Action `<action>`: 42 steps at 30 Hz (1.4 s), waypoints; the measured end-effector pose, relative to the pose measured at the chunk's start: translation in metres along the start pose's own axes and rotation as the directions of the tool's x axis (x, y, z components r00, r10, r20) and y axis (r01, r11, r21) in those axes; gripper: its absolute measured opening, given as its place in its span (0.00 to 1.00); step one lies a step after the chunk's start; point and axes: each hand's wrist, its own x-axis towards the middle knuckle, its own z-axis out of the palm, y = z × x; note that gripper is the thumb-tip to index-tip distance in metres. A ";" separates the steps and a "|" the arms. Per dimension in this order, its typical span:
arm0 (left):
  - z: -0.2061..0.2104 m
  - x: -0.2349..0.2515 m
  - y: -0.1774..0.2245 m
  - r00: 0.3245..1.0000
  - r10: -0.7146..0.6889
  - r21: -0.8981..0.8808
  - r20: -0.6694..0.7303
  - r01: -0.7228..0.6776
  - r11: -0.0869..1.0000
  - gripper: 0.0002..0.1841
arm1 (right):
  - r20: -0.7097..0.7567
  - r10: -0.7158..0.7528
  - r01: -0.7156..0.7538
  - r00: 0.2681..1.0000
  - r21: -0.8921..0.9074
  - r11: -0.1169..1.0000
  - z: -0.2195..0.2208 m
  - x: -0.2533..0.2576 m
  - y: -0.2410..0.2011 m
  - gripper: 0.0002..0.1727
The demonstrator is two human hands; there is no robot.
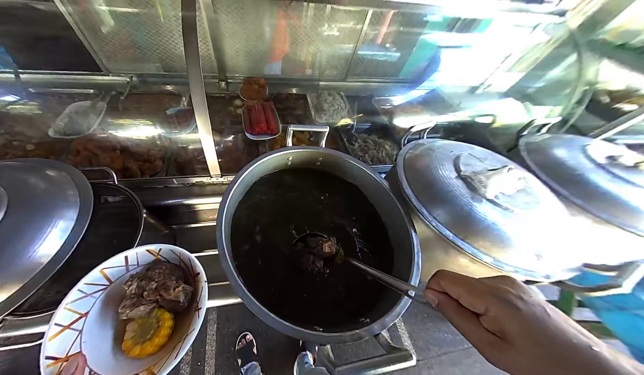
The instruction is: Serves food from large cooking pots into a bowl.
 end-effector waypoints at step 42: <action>-0.002 0.000 -0.001 0.996 0.082 0.114 -0.025 -0.078 0.990 0.14 | 0.115 0.122 -0.138 0.986 0.143 0.980 -0.008 0.015 0.028 0.19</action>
